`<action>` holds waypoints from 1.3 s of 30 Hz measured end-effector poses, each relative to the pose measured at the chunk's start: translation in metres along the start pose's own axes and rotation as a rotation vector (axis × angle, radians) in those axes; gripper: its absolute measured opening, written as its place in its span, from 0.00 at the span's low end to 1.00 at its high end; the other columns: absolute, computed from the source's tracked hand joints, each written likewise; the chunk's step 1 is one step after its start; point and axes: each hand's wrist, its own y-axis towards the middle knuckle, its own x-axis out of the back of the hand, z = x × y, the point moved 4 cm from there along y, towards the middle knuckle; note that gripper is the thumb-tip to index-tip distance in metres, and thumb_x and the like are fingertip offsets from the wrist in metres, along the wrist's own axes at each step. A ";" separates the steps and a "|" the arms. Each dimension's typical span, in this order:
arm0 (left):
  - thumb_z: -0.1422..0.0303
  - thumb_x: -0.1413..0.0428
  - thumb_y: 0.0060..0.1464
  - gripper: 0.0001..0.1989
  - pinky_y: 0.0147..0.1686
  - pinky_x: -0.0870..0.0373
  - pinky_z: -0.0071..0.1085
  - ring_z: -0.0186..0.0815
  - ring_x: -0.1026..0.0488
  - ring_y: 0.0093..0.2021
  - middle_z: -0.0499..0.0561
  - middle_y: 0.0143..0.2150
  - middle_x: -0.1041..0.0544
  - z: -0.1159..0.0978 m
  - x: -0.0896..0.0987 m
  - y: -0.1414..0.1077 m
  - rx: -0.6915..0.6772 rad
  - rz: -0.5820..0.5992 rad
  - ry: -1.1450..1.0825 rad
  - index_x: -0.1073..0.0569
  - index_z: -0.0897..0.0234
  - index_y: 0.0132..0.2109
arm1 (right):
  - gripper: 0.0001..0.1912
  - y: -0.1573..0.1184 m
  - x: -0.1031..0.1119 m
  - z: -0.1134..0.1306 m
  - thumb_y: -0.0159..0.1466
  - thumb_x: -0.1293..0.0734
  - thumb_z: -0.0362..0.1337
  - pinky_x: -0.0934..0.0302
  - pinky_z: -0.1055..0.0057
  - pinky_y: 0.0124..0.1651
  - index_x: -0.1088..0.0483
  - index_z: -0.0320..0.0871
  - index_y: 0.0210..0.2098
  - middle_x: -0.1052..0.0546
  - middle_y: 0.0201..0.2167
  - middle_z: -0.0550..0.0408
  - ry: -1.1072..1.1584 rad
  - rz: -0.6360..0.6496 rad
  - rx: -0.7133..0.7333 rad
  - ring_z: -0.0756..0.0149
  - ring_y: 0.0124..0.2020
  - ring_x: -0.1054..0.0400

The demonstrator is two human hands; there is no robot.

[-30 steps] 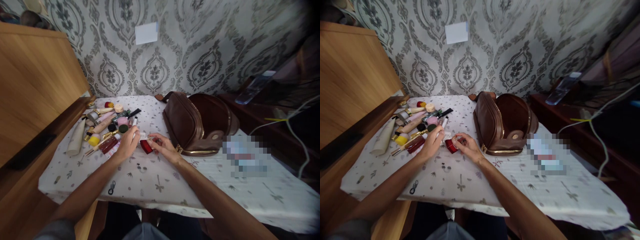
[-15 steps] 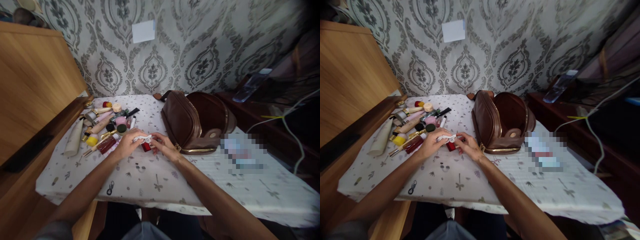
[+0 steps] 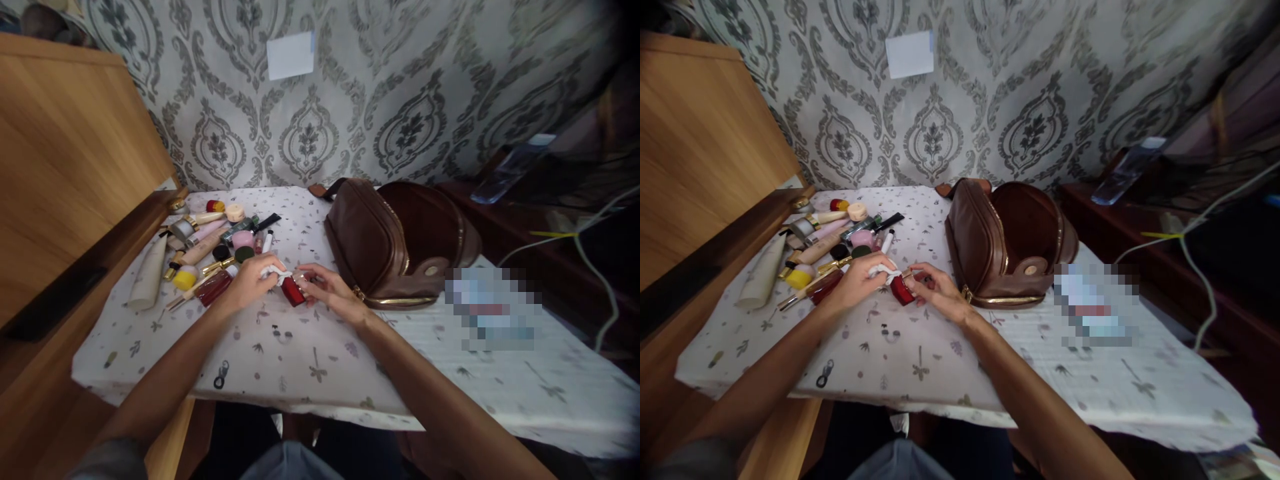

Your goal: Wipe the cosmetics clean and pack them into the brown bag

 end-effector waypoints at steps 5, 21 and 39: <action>0.75 0.50 0.54 0.11 0.32 0.33 0.26 0.37 0.24 0.41 0.52 0.39 0.20 0.004 -0.004 0.000 0.012 0.046 -0.066 0.23 0.65 0.38 | 0.24 -0.006 0.000 0.010 0.55 0.24 0.45 0.33 0.71 0.34 0.26 0.47 0.50 0.25 0.40 0.55 -0.023 0.072 0.030 0.69 0.33 0.31; 0.77 0.49 0.51 0.11 0.37 0.34 0.29 0.36 0.27 0.36 0.50 0.35 0.23 0.001 0.003 0.002 -0.054 0.076 -0.052 0.23 0.64 0.36 | 0.22 -0.006 0.001 0.017 0.54 0.23 0.43 0.35 0.65 0.44 0.27 0.48 0.46 0.25 0.41 0.56 -0.103 0.070 0.110 0.66 0.38 0.30; 0.79 0.50 0.52 0.12 0.39 0.33 0.29 0.34 0.27 0.37 0.49 0.35 0.24 0.003 0.000 0.001 -0.086 0.068 -0.062 0.23 0.65 0.37 | 0.25 -0.005 0.002 0.014 0.54 0.23 0.43 0.37 0.60 0.51 0.33 0.48 0.48 0.24 0.42 0.55 -0.141 0.117 0.137 0.62 0.43 0.29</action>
